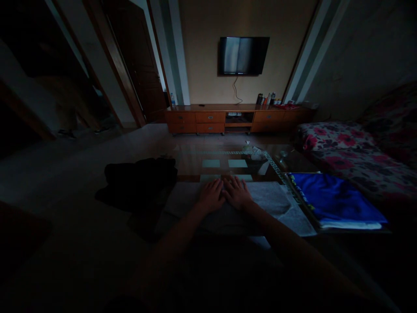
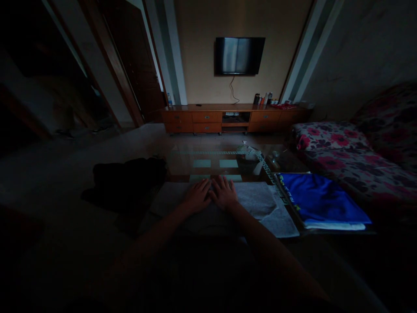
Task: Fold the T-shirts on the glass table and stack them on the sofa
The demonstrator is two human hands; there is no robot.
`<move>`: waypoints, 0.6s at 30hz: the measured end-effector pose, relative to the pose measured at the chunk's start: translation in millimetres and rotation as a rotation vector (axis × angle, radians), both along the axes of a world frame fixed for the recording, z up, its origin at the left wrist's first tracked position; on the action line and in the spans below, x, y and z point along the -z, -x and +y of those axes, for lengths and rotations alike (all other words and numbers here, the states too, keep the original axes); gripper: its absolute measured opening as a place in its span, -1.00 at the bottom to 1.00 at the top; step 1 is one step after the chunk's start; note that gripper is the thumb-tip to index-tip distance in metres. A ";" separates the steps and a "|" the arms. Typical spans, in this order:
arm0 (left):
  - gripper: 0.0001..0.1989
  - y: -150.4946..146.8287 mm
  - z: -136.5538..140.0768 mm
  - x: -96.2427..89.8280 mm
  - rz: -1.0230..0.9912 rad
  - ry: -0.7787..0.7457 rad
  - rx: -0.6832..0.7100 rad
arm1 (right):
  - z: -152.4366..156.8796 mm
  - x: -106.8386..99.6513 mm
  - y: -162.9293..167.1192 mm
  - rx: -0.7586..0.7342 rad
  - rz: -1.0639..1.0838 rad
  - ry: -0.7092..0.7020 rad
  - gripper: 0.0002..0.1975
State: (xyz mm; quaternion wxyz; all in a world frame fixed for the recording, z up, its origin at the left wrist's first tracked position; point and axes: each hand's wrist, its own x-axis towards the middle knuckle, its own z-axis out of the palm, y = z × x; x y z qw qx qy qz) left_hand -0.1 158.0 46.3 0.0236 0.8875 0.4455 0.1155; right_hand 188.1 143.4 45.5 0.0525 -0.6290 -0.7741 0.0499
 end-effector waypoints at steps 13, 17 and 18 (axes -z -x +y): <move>-0.28 56.4 9.8 2.2 0.049 0.040 -0.163 | -13.8 4.6 -73.9 0.196 -0.039 0.008 -0.19; -0.24 103.9 16.1 -1.1 0.066 0.055 -0.258 | -27.4 6.1 -127.9 0.188 -0.119 -0.079 -0.16; -0.23 114.3 16.8 -1.6 0.066 0.058 -0.262 | -30.4 6.1 -138.2 0.187 -0.133 -0.101 -0.16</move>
